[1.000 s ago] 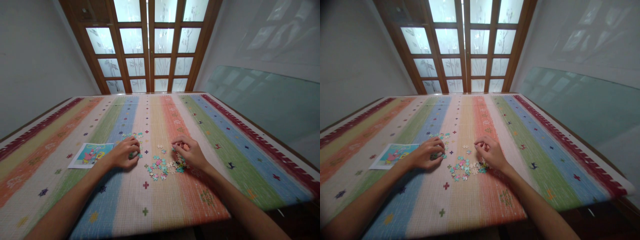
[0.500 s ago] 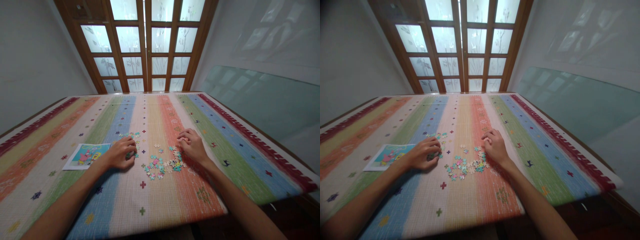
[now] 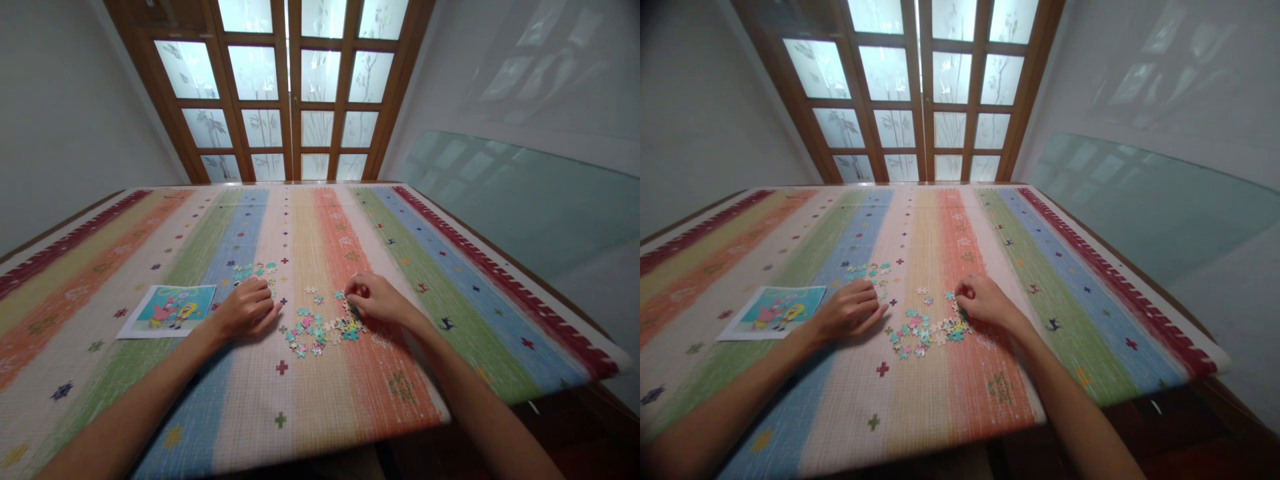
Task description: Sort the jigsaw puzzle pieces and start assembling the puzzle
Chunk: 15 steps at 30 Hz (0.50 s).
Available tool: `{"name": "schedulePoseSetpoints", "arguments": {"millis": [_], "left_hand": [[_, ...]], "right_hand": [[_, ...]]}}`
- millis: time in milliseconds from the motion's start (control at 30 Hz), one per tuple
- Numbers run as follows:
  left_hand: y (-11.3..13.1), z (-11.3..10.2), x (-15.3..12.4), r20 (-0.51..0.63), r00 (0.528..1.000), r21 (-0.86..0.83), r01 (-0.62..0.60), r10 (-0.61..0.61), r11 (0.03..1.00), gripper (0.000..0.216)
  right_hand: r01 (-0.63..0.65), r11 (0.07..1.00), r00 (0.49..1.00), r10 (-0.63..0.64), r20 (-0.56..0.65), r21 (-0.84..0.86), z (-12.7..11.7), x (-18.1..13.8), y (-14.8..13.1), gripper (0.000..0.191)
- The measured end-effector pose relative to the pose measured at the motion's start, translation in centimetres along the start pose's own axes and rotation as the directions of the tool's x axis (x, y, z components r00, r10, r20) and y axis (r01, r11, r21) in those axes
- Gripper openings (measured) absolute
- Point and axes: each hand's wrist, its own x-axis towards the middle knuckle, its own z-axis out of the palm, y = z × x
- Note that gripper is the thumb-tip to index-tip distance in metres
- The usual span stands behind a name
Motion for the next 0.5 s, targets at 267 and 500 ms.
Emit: {"name": "schedulePoseSetpoints", "arguments": {"millis": [267,500], "left_hand": [[3.0,0.3,1.1,0.141,0.990,-0.149,0.003,0.018,0.989,0.024],[3.5,1.1,1.0,0.176,0.984,-0.090,0.009,0.007,0.996,0.029]], "right_hand": [[-0.047,0.996,0.980,0.032,0.195,0.078,-1.7,-0.4,0.8,0.010],[-0.019,0.998,0.991,0.011,0.136,0.057,-1.8,-0.3,0.8,0.013]]}}
